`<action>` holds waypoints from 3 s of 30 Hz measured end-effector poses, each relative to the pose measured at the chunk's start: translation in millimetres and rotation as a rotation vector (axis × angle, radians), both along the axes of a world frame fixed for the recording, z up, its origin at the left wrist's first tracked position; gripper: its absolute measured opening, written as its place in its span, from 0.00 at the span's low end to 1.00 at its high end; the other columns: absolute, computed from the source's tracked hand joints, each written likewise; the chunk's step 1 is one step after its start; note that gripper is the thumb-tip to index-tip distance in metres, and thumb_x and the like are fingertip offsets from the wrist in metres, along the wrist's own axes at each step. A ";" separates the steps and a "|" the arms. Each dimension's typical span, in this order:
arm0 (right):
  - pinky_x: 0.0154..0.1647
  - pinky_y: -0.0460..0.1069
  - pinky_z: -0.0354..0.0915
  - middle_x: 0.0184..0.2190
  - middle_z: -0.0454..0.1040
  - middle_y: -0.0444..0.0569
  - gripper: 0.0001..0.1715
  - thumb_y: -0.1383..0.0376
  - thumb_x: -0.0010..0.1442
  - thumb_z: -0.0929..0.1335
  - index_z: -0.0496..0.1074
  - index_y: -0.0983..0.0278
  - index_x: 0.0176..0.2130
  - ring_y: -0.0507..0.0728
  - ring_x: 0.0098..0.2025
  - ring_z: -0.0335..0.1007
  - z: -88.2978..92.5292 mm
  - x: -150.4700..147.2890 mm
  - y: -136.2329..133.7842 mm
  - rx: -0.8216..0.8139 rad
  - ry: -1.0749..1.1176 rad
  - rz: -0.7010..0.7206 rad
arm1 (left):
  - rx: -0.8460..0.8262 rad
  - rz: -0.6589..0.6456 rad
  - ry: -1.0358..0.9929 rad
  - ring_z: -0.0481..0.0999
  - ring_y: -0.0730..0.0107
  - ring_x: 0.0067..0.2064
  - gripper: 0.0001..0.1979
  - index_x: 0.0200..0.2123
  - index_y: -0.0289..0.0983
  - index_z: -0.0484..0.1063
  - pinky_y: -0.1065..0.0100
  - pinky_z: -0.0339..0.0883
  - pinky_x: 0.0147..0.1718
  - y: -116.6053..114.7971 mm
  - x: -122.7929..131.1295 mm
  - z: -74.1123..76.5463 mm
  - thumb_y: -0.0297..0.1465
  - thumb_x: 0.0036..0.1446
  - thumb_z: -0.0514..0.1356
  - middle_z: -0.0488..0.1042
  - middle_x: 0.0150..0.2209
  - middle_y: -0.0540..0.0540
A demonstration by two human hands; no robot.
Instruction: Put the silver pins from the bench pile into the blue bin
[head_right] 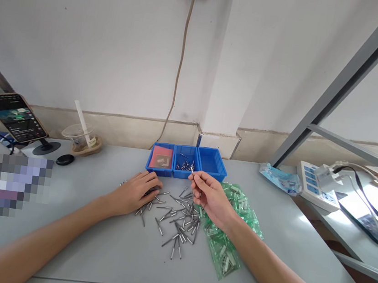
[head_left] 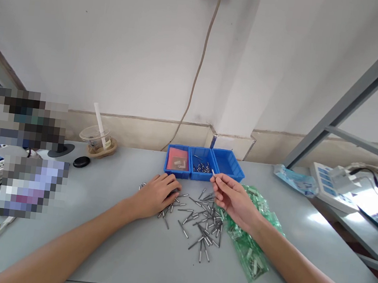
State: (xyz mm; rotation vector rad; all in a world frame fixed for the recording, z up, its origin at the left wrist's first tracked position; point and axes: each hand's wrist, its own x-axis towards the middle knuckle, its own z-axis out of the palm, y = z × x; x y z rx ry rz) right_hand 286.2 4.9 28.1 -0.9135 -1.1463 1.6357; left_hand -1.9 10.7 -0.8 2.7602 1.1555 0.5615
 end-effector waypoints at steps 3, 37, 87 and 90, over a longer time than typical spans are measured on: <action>0.24 0.45 0.58 0.35 0.66 0.45 0.14 0.53 0.66 0.76 0.79 0.60 0.42 0.49 0.29 0.54 0.8 0.2 0.0 -0.001 0.020 -0.007 | 0.007 -0.006 -0.005 0.71 0.59 0.47 0.08 0.51 0.40 0.70 0.58 0.67 0.47 -0.5 -0.6 0.2 0.33 0.76 0.52 0.72 0.47 0.44; 0.25 0.45 0.57 0.34 0.66 0.44 0.16 0.51 0.66 0.75 0.77 0.61 0.40 0.49 0.28 0.53 -1.4 -0.8 -1.0 0.002 -0.049 -0.058 | 0.004 -0.012 -0.022 0.71 0.59 0.46 0.08 0.51 0.41 0.70 0.58 0.67 0.48 -0.5 -0.8 -1.0 0.32 0.76 0.52 0.72 0.47 0.45; 0.30 0.48 0.63 0.34 0.69 0.44 0.17 0.49 0.66 0.74 0.77 0.60 0.43 0.51 0.30 0.60 -7.1 -6.3 2.5 0.128 -0.135 -0.056 | 0.051 -0.003 -0.092 0.73 0.57 0.49 0.13 0.51 0.41 0.73 0.55 0.69 0.50 -9.0 2.2 2.3 0.42 0.72 0.59 0.74 0.50 0.43; 0.30 0.49 0.64 0.34 0.70 0.44 0.18 0.49 0.66 0.74 0.76 0.59 0.43 0.51 0.30 0.60 -5.8 -6.3 0.7 0.138 -0.174 -0.056 | 0.066 -0.038 -0.073 0.74 0.57 0.48 0.15 0.52 0.42 0.76 0.55 0.69 0.49 -9.1 2.0 3.6 0.43 0.72 0.59 0.75 0.49 0.43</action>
